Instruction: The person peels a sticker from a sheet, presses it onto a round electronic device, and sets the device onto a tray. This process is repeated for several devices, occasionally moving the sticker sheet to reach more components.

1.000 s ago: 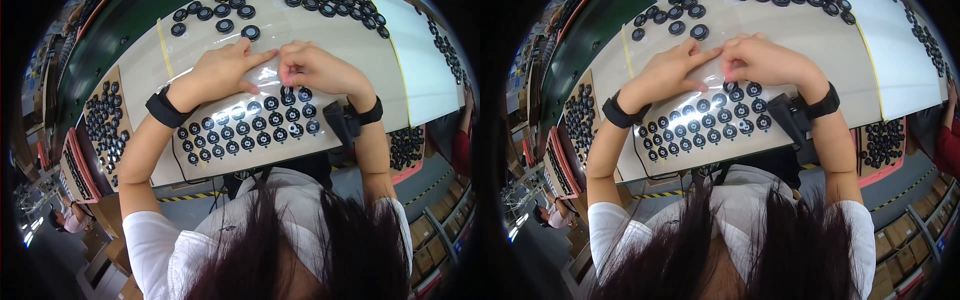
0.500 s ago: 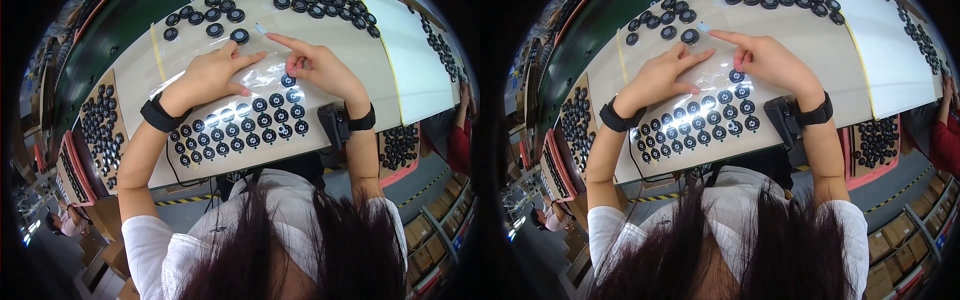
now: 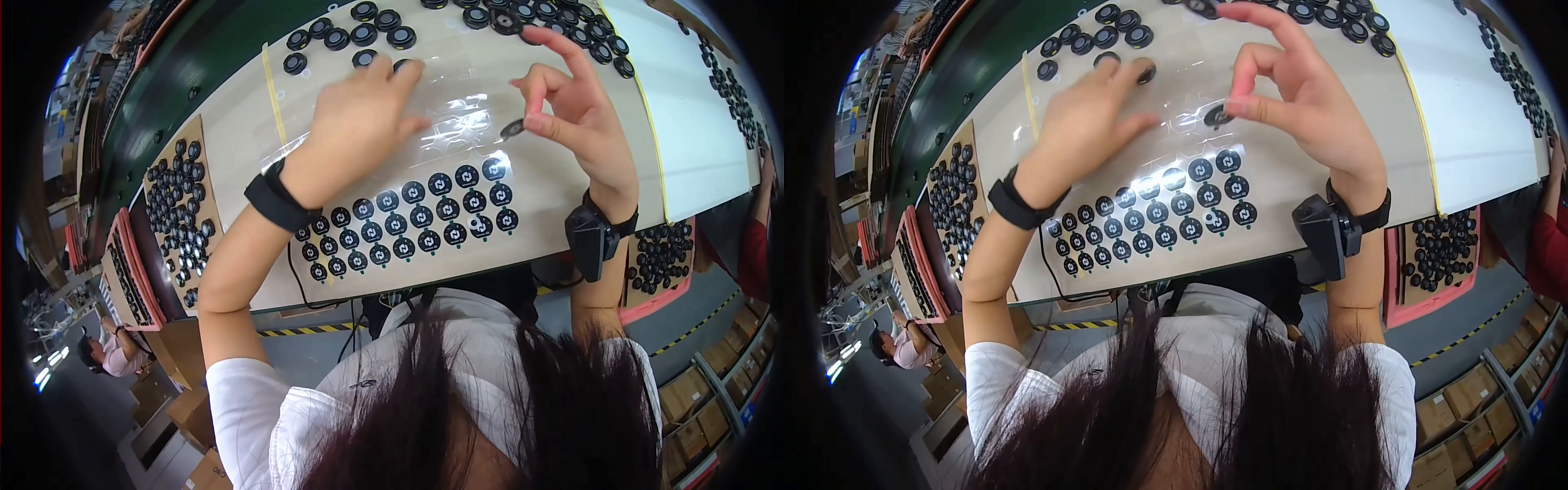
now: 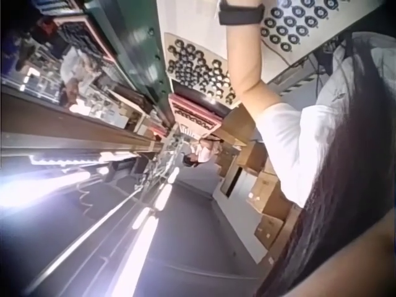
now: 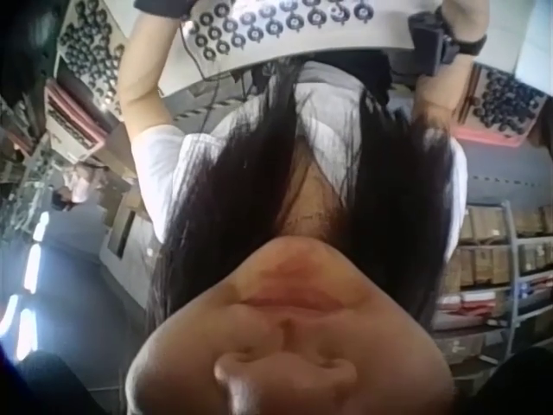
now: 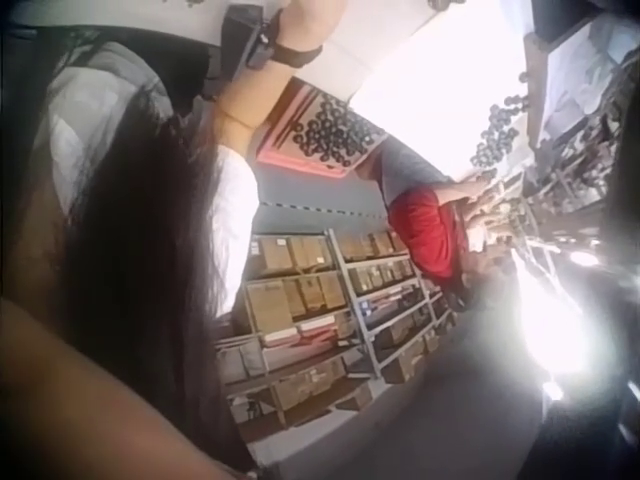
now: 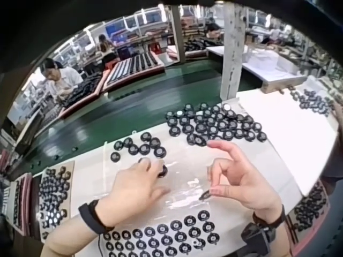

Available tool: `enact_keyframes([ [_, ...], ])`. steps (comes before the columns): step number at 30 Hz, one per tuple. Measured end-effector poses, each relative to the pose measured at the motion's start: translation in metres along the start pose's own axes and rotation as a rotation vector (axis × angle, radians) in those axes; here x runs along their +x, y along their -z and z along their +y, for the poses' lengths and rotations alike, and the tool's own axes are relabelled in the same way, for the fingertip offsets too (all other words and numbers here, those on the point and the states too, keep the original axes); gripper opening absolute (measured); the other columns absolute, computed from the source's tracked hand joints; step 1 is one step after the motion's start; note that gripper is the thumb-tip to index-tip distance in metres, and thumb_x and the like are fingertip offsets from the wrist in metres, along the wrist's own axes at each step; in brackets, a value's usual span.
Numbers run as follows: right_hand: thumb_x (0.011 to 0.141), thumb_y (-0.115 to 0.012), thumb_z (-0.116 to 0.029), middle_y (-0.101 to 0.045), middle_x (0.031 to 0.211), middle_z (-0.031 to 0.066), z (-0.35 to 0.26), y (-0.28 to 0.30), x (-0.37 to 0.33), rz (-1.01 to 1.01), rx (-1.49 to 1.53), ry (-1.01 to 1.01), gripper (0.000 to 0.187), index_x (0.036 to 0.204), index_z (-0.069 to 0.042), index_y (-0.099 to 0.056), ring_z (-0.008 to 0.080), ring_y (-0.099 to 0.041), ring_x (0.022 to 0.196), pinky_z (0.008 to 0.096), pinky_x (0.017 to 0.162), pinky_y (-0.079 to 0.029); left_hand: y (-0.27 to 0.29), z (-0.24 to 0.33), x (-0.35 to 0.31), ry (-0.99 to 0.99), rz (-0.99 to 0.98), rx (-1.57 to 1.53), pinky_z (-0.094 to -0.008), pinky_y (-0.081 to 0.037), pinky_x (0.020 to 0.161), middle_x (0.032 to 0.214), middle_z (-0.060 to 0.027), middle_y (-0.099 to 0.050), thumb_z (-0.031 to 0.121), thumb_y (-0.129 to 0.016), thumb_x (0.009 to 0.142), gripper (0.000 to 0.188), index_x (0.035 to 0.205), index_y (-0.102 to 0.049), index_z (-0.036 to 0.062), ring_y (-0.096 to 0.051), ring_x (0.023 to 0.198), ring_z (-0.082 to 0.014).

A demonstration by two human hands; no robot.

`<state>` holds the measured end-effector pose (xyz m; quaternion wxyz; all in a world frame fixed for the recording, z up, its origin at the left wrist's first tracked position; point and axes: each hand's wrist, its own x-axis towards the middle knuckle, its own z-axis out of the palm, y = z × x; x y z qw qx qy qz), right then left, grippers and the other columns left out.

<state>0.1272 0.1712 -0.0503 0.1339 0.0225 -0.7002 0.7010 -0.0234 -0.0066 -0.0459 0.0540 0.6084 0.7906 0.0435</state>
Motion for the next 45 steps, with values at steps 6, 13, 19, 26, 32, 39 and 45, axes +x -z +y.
enact_keyframes([
  [6,0.078,-0.058,-0.001,-0.049,0.075,0.0,0.003,-0.016,0.003,0.244,0.039,-0.056,0.063,0.132,-0.002,-0.026,0.0181,-0.053,0.094,0.0274,0.083,-0.039,-0.009,-0.007,0.037,0.213,-0.025,0.103,-0.0338,-0.048,0.062,0.087,-0.0137,-0.057,0.028,-0.065,0.076,0.042,0.106,-0.049,0.0042,-0.06,0.075,-0.0259],
  [13,0.078,-0.058,0.001,-0.055,0.079,0.0054,0.055,-0.002,0.027,0.003,0.498,0.494,0.064,0.13,0.002,-0.021,0.02,-0.057,0.089,0.0376,0.092,-0.038,0.007,-0.015,0.019,0.217,-0.018,-1.04,-0.0286,-0.049,0.067,0.089,-0.0101,-0.059,0.015,-0.06,0.081,0.032,0.107,-0.047,0.0001,-0.061,0.077,-0.0177],
  [19,0.077,-0.057,0.007,-0.053,0.067,0.0037,0.042,-0.03,0.044,-0.14,0.769,0.854,0.068,0.131,0.004,-0.016,0.0176,-0.06,0.078,0.0425,0.095,-0.037,0.035,0.01,-0.01,0.152,0.054,-1.482,-0.0282,-0.05,0.078,0.1,-0.0165,-0.058,-0.002,-0.06,0.078,0.038,0.112,-0.045,-0.0041,-0.06,0.088,-0.0205],
  [26,0.076,-0.058,0.009,-0.054,0.069,0.0054,0.009,-0.059,0.044,-0.133,0.632,0.773,0.073,0.133,0.004,-0.012,0.0139,-0.059,0.069,0.0284,0.071,-0.05,0.054,0.046,-0.031,0.142,0.409,-1.139,-0.0278,-0.052,0.077,0.098,-0.0179,-0.059,-0.013,-0.066,0.067,0.045,0.107,-0.046,-0.0084,-0.062,0.087,-0.0213],
  [32,0.077,-0.058,0.008,-0.055,0.07,0.0065,-0.023,-0.073,0.029,0.206,0.714,0.195,0.072,0.133,0.005,-0.013,0.0127,-0.058,0.066,0.0221,0.059,-0.049,0.055,0.051,-0.035,0.095,0.583,-0.837,-0.0284,-0.052,0.078,0.099,-0.0178,-0.059,-0.014,-0.07,0.062,0.048,0.105,-0.047,-0.0089,-0.062,0.086,-0.0209],
  [39,0.076,-0.059,0.007,-0.055,0.072,0.0071,-0.015,-0.073,0.036,-0.052,0.642,0.647,0.073,0.132,0.005,-0.013,0.0123,-0.059,0.067,0.0203,0.059,-0.048,0.055,0.058,-0.035,0.12,0.628,-0.842,-0.0288,-0.052,0.078,0.1,-0.0183,-0.058,-0.015,-0.069,0.063,0.047,0.104,-0.048,-0.0094,-0.061,0.087,-0.021],
  [45,0.077,-0.06,0.005,-0.057,0.077,0.0086,-0.043,-0.073,0.02,0.266,0.694,0.014,0.072,0.132,0.005,-0.014,0.0132,-0.059,0.071,0.0205,0.061,-0.049,0.057,0.062,-0.033,0.09,0.647,-0.841,-0.0289,-0.053,0.077,0.099,-0.0194,-0.058,-0.016,-0.069,0.062,0.047,0.104,-0.048,-0.0102,-0.062,0.086,-0.0211],
])
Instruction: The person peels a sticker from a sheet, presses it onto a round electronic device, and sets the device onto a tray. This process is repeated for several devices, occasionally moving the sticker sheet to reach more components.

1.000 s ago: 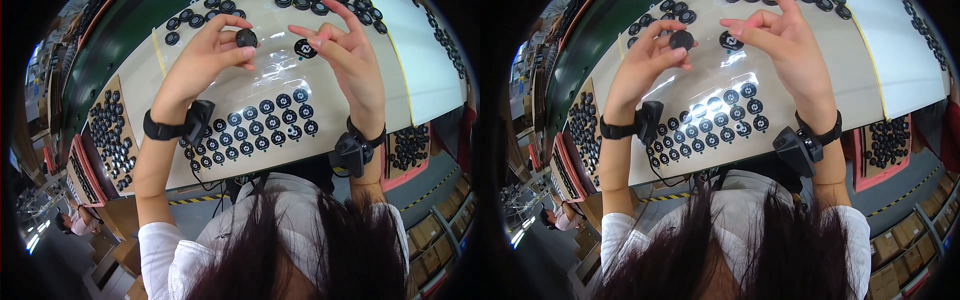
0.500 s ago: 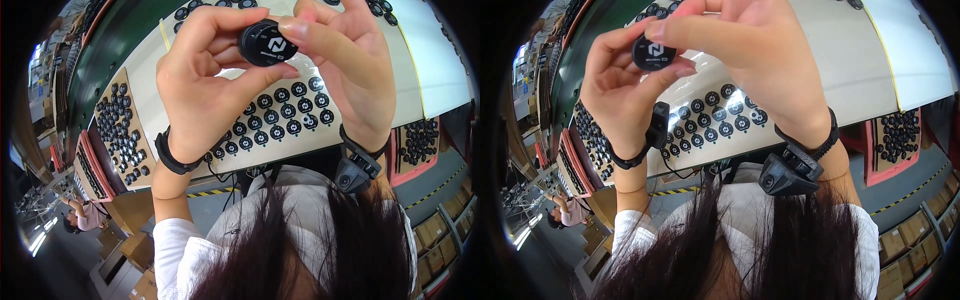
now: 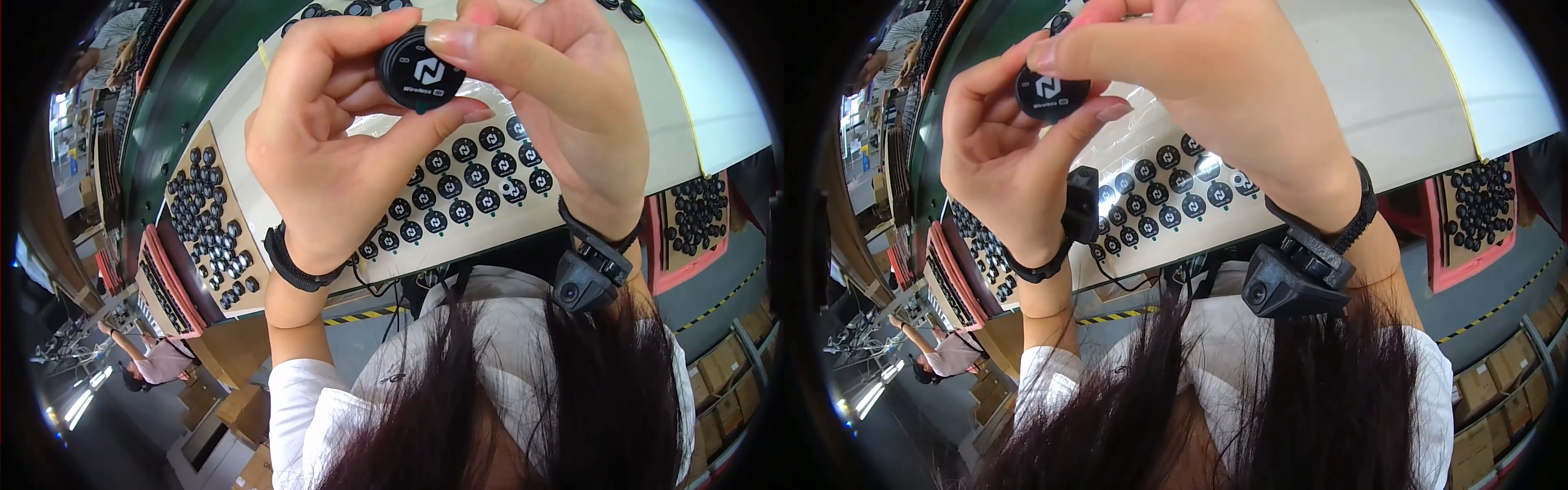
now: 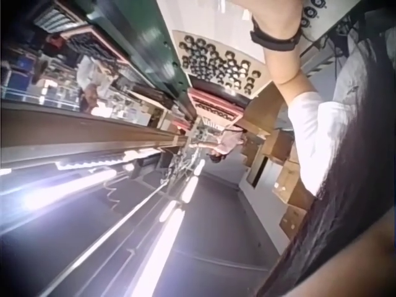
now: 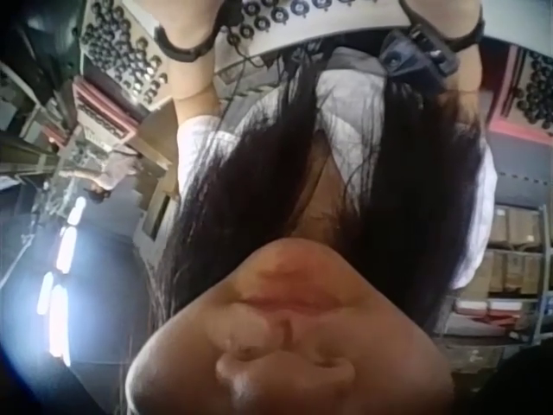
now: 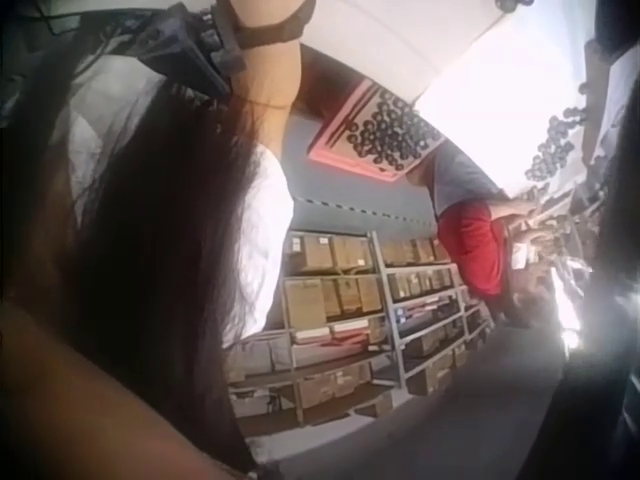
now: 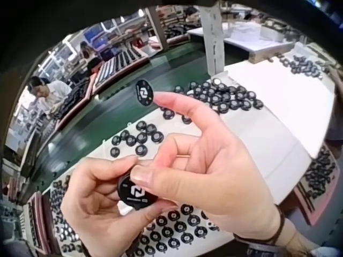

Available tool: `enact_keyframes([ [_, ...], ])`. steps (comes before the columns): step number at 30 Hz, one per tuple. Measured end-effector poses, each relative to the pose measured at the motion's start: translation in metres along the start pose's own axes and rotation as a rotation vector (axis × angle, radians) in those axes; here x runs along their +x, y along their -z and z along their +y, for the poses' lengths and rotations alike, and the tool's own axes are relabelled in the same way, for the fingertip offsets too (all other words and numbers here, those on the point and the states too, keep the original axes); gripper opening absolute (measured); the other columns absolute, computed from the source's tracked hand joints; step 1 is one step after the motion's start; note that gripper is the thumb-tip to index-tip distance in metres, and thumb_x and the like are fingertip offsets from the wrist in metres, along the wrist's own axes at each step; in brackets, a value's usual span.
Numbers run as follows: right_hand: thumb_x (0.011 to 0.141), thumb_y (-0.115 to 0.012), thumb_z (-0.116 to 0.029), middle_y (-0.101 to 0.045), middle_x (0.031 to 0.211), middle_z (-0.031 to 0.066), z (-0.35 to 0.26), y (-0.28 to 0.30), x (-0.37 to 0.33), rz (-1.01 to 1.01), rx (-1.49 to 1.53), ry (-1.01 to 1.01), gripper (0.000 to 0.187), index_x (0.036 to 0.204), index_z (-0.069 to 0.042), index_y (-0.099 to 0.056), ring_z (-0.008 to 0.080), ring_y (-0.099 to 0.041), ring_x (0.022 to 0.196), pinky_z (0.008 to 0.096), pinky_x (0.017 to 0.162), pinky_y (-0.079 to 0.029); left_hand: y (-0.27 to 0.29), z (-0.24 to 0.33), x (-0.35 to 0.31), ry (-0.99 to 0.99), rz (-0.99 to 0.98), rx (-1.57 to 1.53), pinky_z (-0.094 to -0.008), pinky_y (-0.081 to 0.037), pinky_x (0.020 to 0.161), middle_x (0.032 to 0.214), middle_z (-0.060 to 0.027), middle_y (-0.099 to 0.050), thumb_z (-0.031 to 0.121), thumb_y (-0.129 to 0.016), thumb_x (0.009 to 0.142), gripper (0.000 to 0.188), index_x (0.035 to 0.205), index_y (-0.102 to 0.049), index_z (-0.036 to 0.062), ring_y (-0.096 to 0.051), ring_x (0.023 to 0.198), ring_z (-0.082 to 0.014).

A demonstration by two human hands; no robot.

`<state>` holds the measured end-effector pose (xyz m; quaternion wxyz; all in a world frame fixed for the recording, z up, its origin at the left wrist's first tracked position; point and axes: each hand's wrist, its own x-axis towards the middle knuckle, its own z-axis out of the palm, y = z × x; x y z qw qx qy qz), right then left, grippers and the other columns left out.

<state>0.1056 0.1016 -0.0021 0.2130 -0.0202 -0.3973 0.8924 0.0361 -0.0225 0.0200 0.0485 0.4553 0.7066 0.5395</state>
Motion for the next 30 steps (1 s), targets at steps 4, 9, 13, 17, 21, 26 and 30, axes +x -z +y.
enact_keyframes([
  [4,0.077,-0.06,0.004,-0.057,0.082,0.0106,0.005,0.001,-0.003,-0.006,-0.029,0.036,0.069,0.131,0.005,-0.017,0.014,-0.059,0.075,0.0206,0.063,-0.049,0.0,0.002,-0.001,0.032,0.031,-0.006,-0.0287,-0.053,0.076,0.099,-0.02,-0.059,-0.016,-0.069,0.061,0.047,0.103,-0.048,-0.0106,-0.062,0.085,-0.0212],
  [9,0.078,-0.06,0.003,-0.057,0.087,0.0125,0.005,-0.004,-0.01,0.05,-0.123,0.088,0.065,0.129,0.005,-0.02,0.0147,-0.059,0.078,0.0213,0.065,-0.049,0.004,0.005,0.0,0.043,0.058,0.041,-0.0277,-0.053,0.075,0.096,-0.0198,-0.059,-0.016,-0.069,0.06,0.047,0.102,-0.049,-0.0106,-0.062,0.084,-0.0212],
  [13,0.078,-0.061,0.003,-0.056,0.09,0.014,0.006,-0.007,-0.01,0.098,-0.207,0.128,0.062,0.127,0.005,-0.023,0.0153,-0.059,0.081,0.0218,0.067,-0.049,0.002,0.0,0.001,-0.008,0.076,0.036,-0.0267,-0.053,0.074,0.095,-0.0194,-0.06,-0.016,-0.07,0.06,0.047,0.102,-0.049,-0.0104,-0.062,0.083,-0.0204],
  [17,0.078,-0.061,0.002,-0.056,0.094,0.0155,0.01,-0.012,-0.01,0.139,-0.296,0.162,0.058,0.125,0.005,-0.027,0.0158,-0.058,0.084,0.0223,0.069,-0.049,0.004,-0.001,0.002,0.023,0.058,0.054,-0.0262,-0.053,0.073,0.097,-0.0196,-0.059,-0.015,-0.07,0.06,0.047,0.102,-0.049,-0.0108,-0.062,0.083,-0.0194],
  [21,0.078,-0.061,0.001,-0.055,0.098,0.017,0.012,-0.017,-0.014,0.159,-0.388,0.198,0.055,0.124,0.005,-0.03,0.0164,-0.058,0.087,0.0228,0.071,-0.049,0.015,0.0,-0.005,-0.15,0.005,0.193,-0.0257,-0.053,0.072,0.099,-0.0184,-0.059,-0.015,-0.07,0.06,0.048,0.103,-0.049,-0.0101,-0.061,0.083,-0.0182],
  [26,0.079,-0.061,0.0,-0.055,0.103,0.0189,0.018,-0.009,-0.015,0.162,-0.524,0.264,0.051,0.121,0.006,-0.033,0.0171,-0.057,0.091,0.0234,0.073,-0.049,0.033,0.0,-0.008,-0.148,-0.315,0.25,-0.0234,-0.051,0.069,0.098,-0.0143,-0.06,-0.013,-0.066,0.063,0.046,0.106,-0.051,-0.0061,-0.061,0.081,-0.0164],
  [30,0.079,-0.059,-0.002,-0.053,0.106,0.0133,0.03,0.024,0.006,0.142,-0.735,0.364,0.049,0.123,0.001,-0.036,0.0178,-0.055,0.096,0.027,0.079,-0.046,0.072,-0.09,0.048,0.365,-0.301,-0.043,-0.022,-0.049,0.055,0.087,-0.009,-0.061,-0.01,-0.057,0.071,0.036,0.105,-0.056,0.0016,-0.062,0.067,-0.0142],
])
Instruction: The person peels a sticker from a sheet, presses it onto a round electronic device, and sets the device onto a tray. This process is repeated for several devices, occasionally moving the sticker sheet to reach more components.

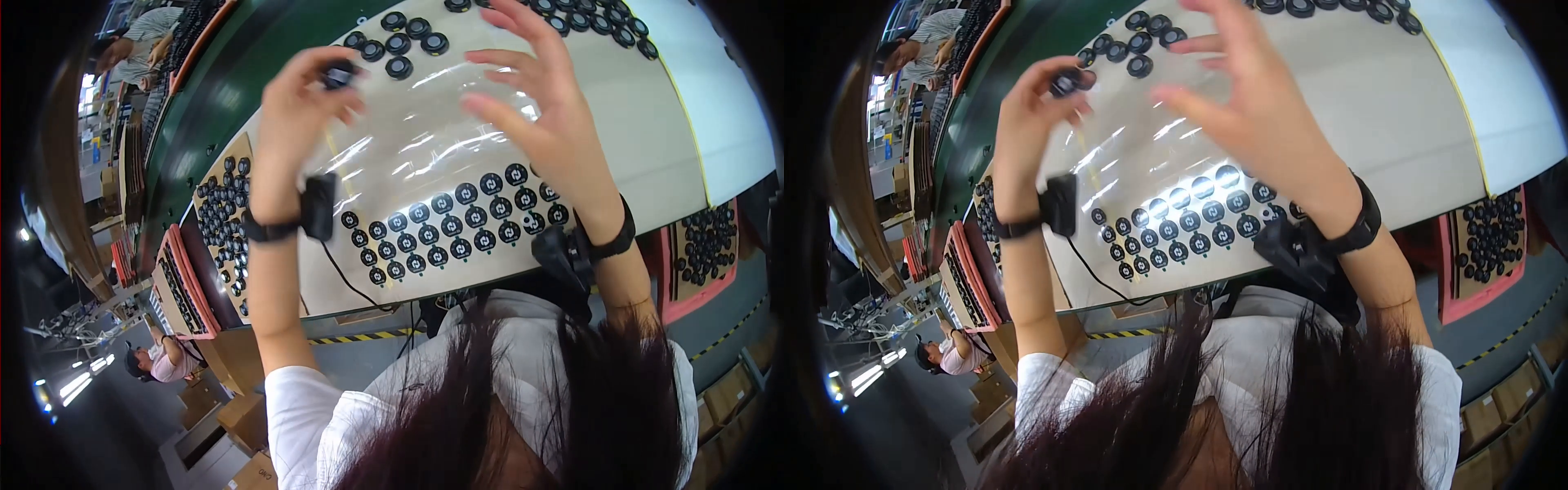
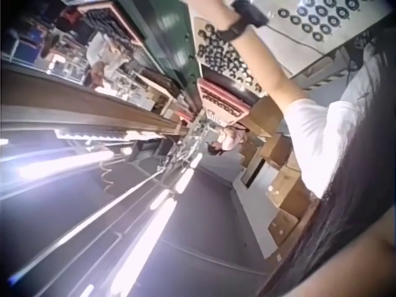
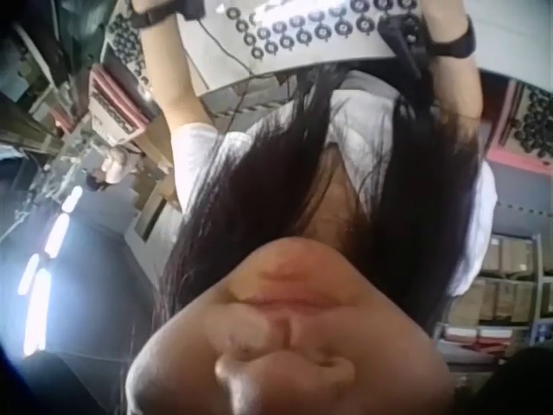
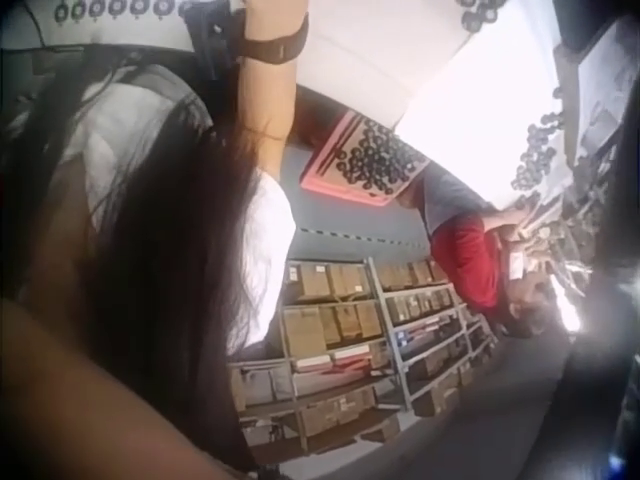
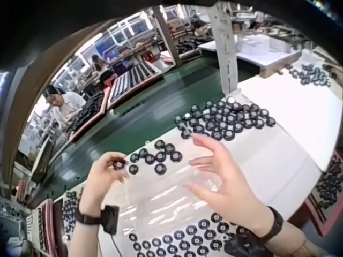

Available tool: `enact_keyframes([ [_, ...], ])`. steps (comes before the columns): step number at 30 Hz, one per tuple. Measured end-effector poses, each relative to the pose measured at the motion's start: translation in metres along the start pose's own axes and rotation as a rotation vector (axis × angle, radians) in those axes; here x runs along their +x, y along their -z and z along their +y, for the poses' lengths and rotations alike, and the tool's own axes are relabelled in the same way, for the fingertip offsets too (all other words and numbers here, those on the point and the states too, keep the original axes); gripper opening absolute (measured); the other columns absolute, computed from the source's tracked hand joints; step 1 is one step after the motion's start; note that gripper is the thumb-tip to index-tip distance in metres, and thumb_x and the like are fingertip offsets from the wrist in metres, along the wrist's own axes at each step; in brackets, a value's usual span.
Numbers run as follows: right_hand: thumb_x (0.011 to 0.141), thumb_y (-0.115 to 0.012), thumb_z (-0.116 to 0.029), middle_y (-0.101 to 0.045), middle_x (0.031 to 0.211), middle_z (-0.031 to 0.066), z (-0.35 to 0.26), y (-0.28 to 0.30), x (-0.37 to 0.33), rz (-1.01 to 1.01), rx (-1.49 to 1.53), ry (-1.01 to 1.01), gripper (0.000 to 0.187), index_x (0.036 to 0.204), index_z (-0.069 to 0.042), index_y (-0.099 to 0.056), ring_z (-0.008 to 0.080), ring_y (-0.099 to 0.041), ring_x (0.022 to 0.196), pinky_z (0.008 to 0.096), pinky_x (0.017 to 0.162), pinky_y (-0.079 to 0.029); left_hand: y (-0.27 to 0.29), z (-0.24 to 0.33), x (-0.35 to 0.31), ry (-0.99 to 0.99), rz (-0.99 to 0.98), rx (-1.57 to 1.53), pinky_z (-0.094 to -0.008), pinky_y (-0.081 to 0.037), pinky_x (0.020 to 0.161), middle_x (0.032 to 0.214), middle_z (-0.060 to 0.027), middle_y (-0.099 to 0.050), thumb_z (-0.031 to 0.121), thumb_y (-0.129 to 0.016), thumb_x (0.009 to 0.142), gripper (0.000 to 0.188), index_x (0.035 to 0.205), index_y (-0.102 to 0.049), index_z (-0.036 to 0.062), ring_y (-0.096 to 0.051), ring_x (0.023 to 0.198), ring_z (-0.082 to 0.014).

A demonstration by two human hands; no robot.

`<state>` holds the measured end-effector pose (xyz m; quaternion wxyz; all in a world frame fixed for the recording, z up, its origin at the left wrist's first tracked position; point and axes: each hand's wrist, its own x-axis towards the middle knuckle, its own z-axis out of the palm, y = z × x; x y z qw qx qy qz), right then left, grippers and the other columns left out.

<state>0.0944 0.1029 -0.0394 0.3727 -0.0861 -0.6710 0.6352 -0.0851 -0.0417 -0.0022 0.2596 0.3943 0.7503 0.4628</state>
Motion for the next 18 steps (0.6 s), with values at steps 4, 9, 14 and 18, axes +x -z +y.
enact_keyframes([
  [4,0.08,-0.056,-0.004,-0.049,0.114,0.0083,0.018,0.007,-0.001,-0.054,-0.109,-0.036,0.04,0.118,-0.003,-0.044,0.0175,-0.054,0.098,0.0299,0.084,-0.042,0.112,-0.117,0.045,0.2,0.544,0.324,-0.0301,-0.051,0.067,0.095,-0.0142,-0.061,0.001,-0.06,0.073,0.034,0.107,-0.055,0.0022,-0.062,0.077,-0.0216],
  [9,0.08,-0.054,-0.003,-0.048,0.117,0.0086,0.023,0.008,0.0,-0.088,-0.156,-0.08,0.028,0.108,-0.002,-0.052,0.0172,-0.054,0.096,0.0288,0.084,-0.042,0.157,-0.185,0.072,0.219,0.451,1.118,-0.0385,-0.045,0.083,0.099,-0.0204,-0.059,0.026,-0.061,0.076,0.04,0.11,-0.056,0.0044,-0.056,0.092,-0.0341],
  [14,0.078,-0.055,-0.003,-0.048,0.116,0.0081,0.025,0.017,-0.002,-0.099,-0.265,-0.121,0.027,0.105,-0.002,-0.053,0.017,-0.054,0.096,0.0284,0.084,-0.042,0.067,-0.103,0.068,-0.108,0.312,1.103,-0.0385,-0.045,0.079,0.1,-0.0188,-0.059,0.033,-0.062,0.076,0.041,0.104,-0.057,0.0028,-0.056,0.093,-0.0339],
  [18,0.077,-0.057,-0.002,-0.048,0.116,0.0082,0.021,0.007,-0.007,-0.148,-0.247,-0.127,0.027,0.104,-0.002,-0.054,0.0169,-0.054,0.095,0.0284,0.084,-0.043,0.028,-0.073,0.046,0.106,0.081,0.924,-0.0367,-0.046,0.071,0.097,-0.0174,-0.06,0.035,-0.063,0.076,0.044,0.101,-0.054,-0.0004,-0.058,0.085,-0.0326],
])
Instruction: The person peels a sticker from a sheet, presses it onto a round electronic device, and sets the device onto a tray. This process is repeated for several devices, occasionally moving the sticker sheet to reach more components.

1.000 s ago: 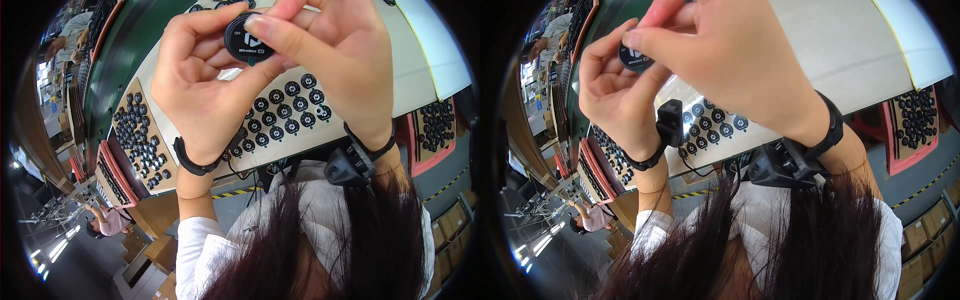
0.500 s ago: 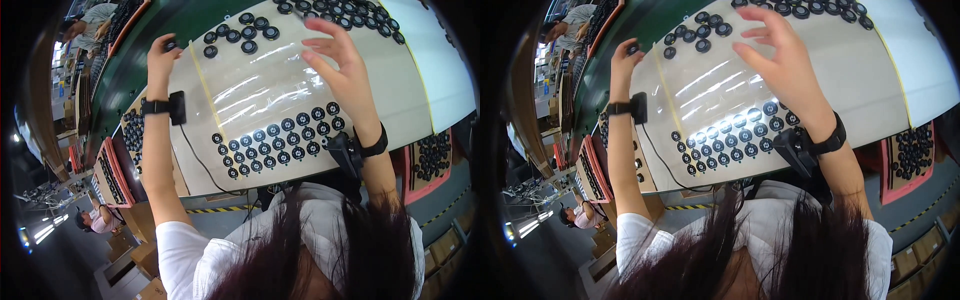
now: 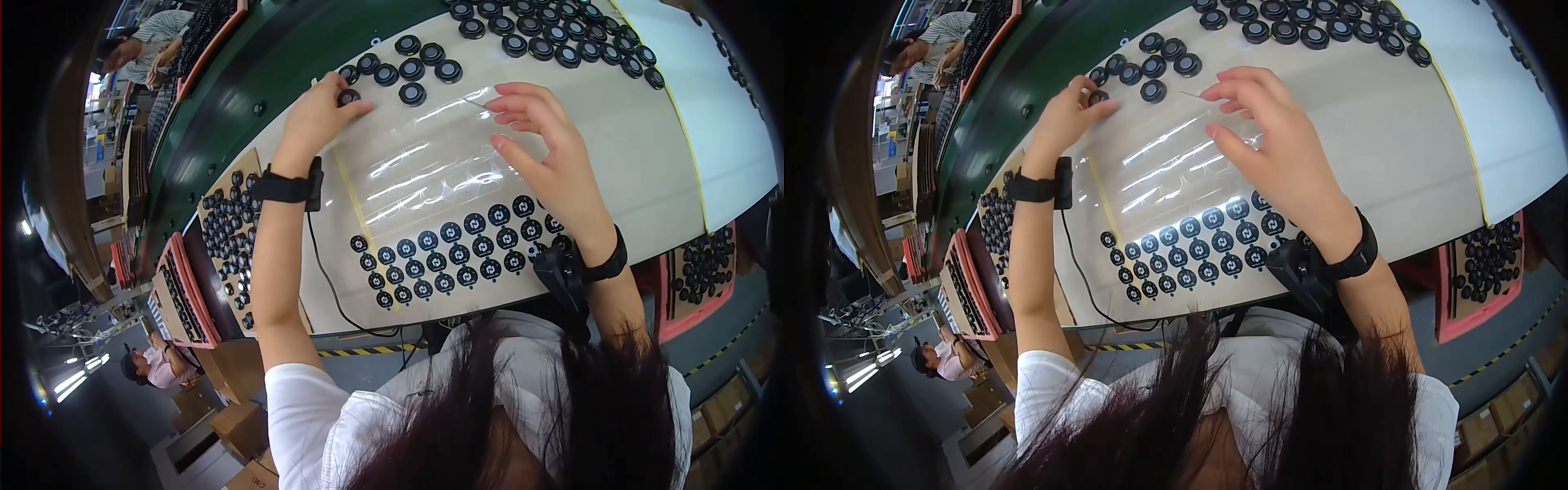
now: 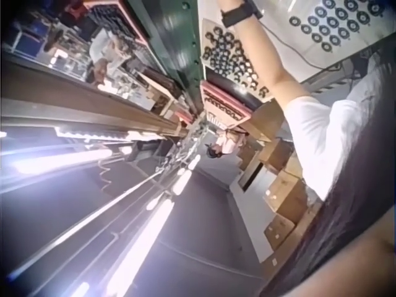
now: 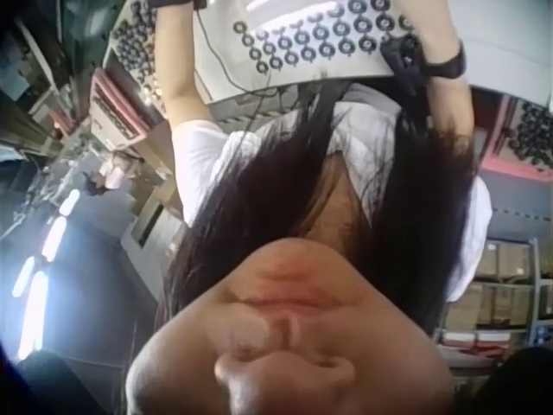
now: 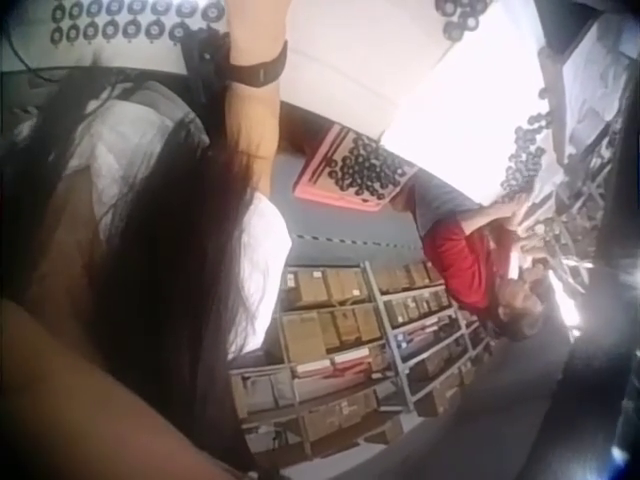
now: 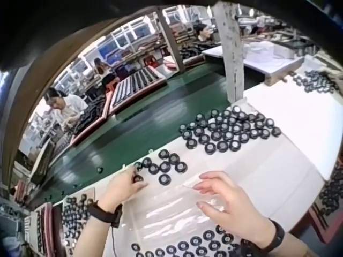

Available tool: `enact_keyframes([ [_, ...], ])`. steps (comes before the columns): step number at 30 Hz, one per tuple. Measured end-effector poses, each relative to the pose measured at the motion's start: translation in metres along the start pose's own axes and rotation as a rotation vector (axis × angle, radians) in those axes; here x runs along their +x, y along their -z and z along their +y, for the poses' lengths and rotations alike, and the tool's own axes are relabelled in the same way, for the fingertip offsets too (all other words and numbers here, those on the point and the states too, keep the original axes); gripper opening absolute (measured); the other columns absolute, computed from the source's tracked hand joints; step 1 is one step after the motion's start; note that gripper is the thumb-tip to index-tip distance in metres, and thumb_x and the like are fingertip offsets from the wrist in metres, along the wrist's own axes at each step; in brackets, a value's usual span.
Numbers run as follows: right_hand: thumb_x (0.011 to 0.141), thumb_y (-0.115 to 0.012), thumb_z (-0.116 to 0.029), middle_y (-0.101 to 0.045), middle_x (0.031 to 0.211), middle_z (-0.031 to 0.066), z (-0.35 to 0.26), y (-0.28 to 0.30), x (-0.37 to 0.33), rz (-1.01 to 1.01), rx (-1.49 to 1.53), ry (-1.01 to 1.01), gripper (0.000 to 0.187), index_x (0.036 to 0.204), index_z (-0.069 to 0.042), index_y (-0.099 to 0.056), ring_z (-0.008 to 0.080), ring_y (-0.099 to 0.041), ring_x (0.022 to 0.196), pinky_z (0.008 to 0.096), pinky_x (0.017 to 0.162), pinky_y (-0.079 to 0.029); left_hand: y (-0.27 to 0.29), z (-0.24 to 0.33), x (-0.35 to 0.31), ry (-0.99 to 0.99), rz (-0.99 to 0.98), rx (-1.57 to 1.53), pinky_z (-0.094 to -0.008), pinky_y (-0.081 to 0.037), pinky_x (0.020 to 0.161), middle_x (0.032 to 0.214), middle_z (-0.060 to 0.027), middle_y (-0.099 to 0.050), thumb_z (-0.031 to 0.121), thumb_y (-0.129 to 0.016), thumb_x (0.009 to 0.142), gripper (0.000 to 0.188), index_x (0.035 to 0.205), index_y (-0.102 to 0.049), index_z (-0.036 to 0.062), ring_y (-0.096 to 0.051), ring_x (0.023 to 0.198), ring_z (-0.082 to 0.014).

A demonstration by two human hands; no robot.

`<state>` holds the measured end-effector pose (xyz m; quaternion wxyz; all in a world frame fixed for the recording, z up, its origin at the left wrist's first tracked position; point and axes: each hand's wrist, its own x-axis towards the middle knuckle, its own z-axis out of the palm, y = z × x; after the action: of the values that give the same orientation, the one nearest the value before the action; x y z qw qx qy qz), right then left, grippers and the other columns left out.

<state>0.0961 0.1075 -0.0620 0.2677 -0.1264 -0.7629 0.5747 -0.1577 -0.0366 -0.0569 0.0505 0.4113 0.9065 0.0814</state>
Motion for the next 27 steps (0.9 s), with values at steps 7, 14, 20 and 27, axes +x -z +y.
enact_keyframes([
  [7,0.078,-0.059,-0.003,-0.052,0.111,0.0093,0.002,0.0,0.003,-0.079,-0.037,0.031,0.015,0.092,-0.001,-0.055,0.0169,-0.053,0.095,0.0283,0.084,-0.043,0.006,0.005,-0.016,0.183,-0.303,-0.583,-0.0314,-0.049,0.064,0.095,-0.0157,-0.06,0.026,-0.062,0.08,0.042,0.11,-0.047,0.0006,-0.062,0.074,-0.0219],
  [14,0.08,-0.057,-0.003,-0.054,0.108,0.0117,-0.025,0.0,0.009,-0.111,0.407,-0.126,0.006,0.078,-0.003,-0.051,0.0157,-0.053,0.095,0.0286,0.086,-0.04,0.056,0.074,-0.078,0.006,-0.459,-1.527,-0.0269,-0.051,0.074,0.1,-0.0212,-0.055,0.001,-0.05,0.084,0.037,0.118,-0.037,-0.0058,-0.06,0.089,-0.0241],
  [20,0.08,-0.057,-0.002,-0.054,0.11,0.0133,-0.062,-0.004,0.015,-0.209,0.706,-0.155,0.009,0.075,-0.005,-0.05,0.0159,-0.053,0.097,0.0304,0.089,-0.038,0.07,0.11,-0.109,-0.149,-0.089,-1.333,-0.0306,-0.052,0.079,0.101,-0.0217,-0.056,-0.014,-0.057,0.071,0.041,0.11,-0.043,-0.0094,-0.06,0.092,-0.0248],
  [27,0.08,-0.06,-0.001,-0.055,0.105,0.019,-0.094,0.003,0.015,-0.316,0.874,-0.468,0.016,0.093,0.005,-0.053,0.017,-0.058,0.09,0.0242,0.076,-0.049,0.069,0.123,-0.119,-0.348,0.2,-1.15,-0.0323,-0.053,0.081,0.101,-0.0203,-0.057,-0.019,-0.062,0.064,0.042,0.102,-0.049,-0.0115,-0.06,0.09,-0.0229],
])
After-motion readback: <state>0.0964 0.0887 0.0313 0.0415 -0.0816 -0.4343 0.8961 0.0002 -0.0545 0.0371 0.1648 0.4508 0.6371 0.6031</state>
